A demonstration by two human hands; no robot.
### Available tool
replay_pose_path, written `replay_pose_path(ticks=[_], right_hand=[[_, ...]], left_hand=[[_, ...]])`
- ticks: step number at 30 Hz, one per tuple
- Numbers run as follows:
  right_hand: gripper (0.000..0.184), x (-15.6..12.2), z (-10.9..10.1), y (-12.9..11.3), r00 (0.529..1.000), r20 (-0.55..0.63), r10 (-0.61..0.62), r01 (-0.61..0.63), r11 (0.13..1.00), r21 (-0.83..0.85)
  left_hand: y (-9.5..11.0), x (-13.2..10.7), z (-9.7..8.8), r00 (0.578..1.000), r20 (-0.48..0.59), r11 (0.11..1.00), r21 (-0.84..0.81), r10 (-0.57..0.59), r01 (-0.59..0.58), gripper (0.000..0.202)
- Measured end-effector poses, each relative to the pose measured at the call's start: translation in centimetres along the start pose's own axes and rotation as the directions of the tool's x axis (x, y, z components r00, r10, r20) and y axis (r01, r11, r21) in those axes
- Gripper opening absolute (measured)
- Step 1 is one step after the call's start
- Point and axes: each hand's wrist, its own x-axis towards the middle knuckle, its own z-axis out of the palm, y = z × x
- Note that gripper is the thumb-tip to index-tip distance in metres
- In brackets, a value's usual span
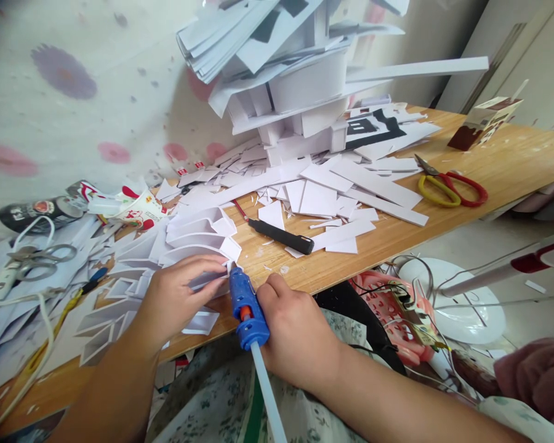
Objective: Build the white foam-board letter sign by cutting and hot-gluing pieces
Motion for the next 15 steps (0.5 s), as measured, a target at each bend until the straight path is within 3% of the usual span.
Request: replay_pose_path(ticks=[15], right_hand=[[0.014, -0.21, 0.46, 0.38, 0.995, -0.086, -0.049, 0.053, 0.998, 0.043]], left_hand=[[-0.06, -0.16, 0.09, 0.998, -0.034, 0.999, 0.012, 0.045, -0.044, 0.013]])
